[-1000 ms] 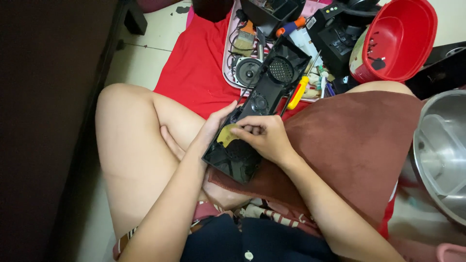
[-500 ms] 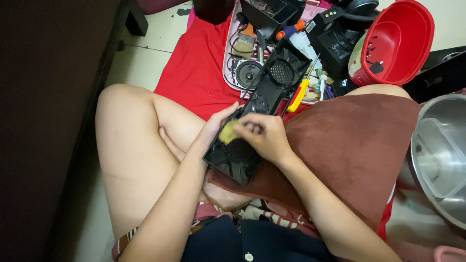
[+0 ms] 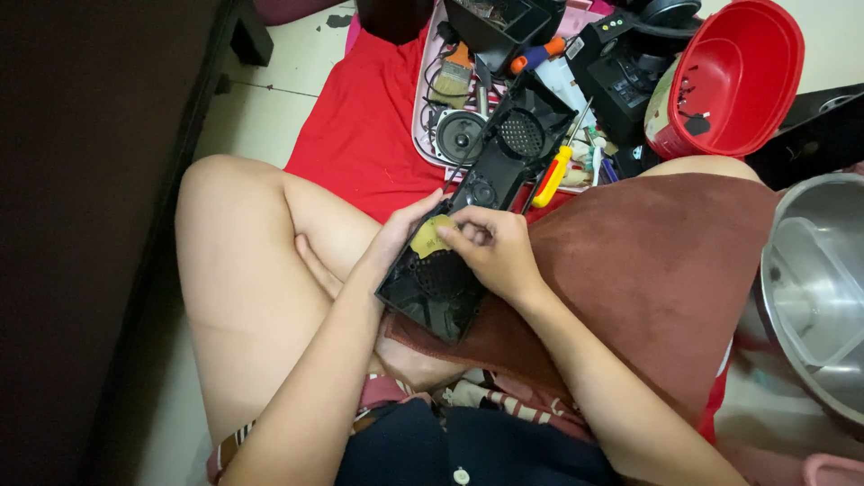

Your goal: The person sits on the floor and uses a yellow sponge to wipe the surface of a black electronic device. They rotate the device to clean different sides and vents, occasionally using a screwdriver to assist with the cleaning process.

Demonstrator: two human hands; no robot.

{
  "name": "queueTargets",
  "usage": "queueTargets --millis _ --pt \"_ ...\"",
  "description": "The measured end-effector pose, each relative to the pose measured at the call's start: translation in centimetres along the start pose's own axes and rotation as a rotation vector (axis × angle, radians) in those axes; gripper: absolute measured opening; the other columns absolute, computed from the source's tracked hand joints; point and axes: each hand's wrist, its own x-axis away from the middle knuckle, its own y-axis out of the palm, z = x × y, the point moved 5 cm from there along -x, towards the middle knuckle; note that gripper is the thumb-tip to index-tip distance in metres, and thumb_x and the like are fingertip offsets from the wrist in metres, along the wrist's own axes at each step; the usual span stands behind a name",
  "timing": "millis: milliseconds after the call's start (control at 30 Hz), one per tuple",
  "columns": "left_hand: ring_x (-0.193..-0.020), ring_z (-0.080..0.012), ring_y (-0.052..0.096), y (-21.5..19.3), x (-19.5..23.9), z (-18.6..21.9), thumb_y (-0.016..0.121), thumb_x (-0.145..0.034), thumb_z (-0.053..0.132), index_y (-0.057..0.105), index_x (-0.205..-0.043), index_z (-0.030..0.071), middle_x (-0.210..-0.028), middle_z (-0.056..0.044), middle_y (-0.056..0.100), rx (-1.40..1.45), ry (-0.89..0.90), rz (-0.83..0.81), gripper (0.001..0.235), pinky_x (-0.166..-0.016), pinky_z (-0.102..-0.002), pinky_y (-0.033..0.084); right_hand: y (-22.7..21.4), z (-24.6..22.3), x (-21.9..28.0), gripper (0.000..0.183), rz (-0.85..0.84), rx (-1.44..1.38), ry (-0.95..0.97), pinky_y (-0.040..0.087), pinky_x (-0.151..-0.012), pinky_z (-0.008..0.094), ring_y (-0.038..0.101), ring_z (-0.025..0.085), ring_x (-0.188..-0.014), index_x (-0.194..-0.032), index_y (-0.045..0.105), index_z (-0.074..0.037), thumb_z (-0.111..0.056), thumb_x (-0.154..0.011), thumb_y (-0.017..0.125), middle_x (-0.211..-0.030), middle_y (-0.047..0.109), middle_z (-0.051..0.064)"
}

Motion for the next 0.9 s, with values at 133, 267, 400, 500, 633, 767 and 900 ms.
queueTargets --millis 133,267,400,500,633,767,900 --pt "-0.058 -0.0147 0.056 -1.2 -1.4 -0.4 0.064 -0.081 0.027 0.059 -0.108 0.003 -0.089 -0.017 0.062 0.012 -0.037 -0.044 0.037 -0.061 -0.027 0.053 0.1 -1.7 0.4 0.006 -0.068 0.013 -0.044 0.039 -0.042 0.021 0.047 0.007 -0.043 -0.072 0.070 -0.015 -0.016 -0.067 0.073 -0.047 0.056 0.001" --pt "-0.068 -0.0196 0.061 -1.2 -0.8 -0.3 0.067 -0.079 0.026 0.062 -0.106 0.001 -0.089 -0.015 0.064 -0.046 0.009 0.022 0.037 -0.069 -0.030 0.052 -0.1 -0.7 0.2 0.005 -0.016 -0.014 0.007 0.040 -0.043 0.020 0.046 0.005 -0.043 -0.073 0.070 -0.015 -0.017 -0.069 0.073 -0.048 0.057 -0.001" --pt "-0.070 -0.0190 0.062 -2.3 -1.5 -0.6 0.065 -0.080 0.027 0.060 -0.108 -0.001 -0.092 -0.016 0.064 -0.045 -0.008 0.028 0.040 -0.071 -0.030 0.053 0.3 -2.0 0.6 0.008 -0.061 -0.006 -0.007 0.040 -0.041 0.020 0.046 0.007 -0.041 -0.074 0.070 -0.012 -0.013 -0.066 0.073 -0.045 0.054 0.001" --pt "-0.077 -0.0210 0.063 -0.6 -0.3 0.1 0.066 -0.079 0.027 0.062 -0.107 0.001 -0.095 -0.014 0.065 -0.088 0.022 0.041 0.038 -0.077 -0.033 0.051 -0.1 -0.4 0.2 0.007 -0.004 -0.005 0.031 0.040 -0.042 0.019 0.048 0.005 -0.043 -0.073 0.071 -0.015 -0.017 -0.068 0.074 -0.047 0.057 -0.001" --pt "-0.079 -0.0198 0.062 -1.0 -0.4 -0.1 0.066 -0.079 0.025 0.060 -0.109 -0.001 -0.097 -0.013 0.064 -0.076 0.044 0.038 0.040 -0.078 -0.032 0.051 -0.3 0.5 -0.1 0.007 0.067 0.016 0.081 0.040 -0.042 0.017 0.047 0.004 -0.043 -0.077 0.070 -0.014 -0.017 -0.071 0.072 -0.048 0.056 -0.002" --pt "-0.072 -0.0181 0.061 -1.7 -0.8 -0.5 0.066 -0.079 0.030 0.061 -0.107 0.002 -0.095 -0.014 0.064 -0.062 -0.031 -0.002 0.039 -0.071 -0.029 0.052 0.1 -1.6 0.2 0.007 -0.063 -0.008 -0.051 0.039 -0.040 0.020 0.045 0.006 -0.042 -0.073 0.070 -0.013 -0.012 -0.067 0.073 -0.050 0.058 0.001" --pt "-0.078 -0.0251 0.063 -2.3 -1.3 -0.6 0.066 -0.079 0.024 0.061 -0.107 0.000 -0.099 -0.018 0.063 -0.063 -0.036 0.000 0.037 -0.077 -0.036 0.051 0.4 -1.4 0.4 0.007 -0.213 -0.062 -0.119 0.038 -0.041 0.018 0.046 0.004 -0.042 -0.070 0.069 -0.013 -0.010 -0.065 0.074 -0.052 0.060 -0.001"
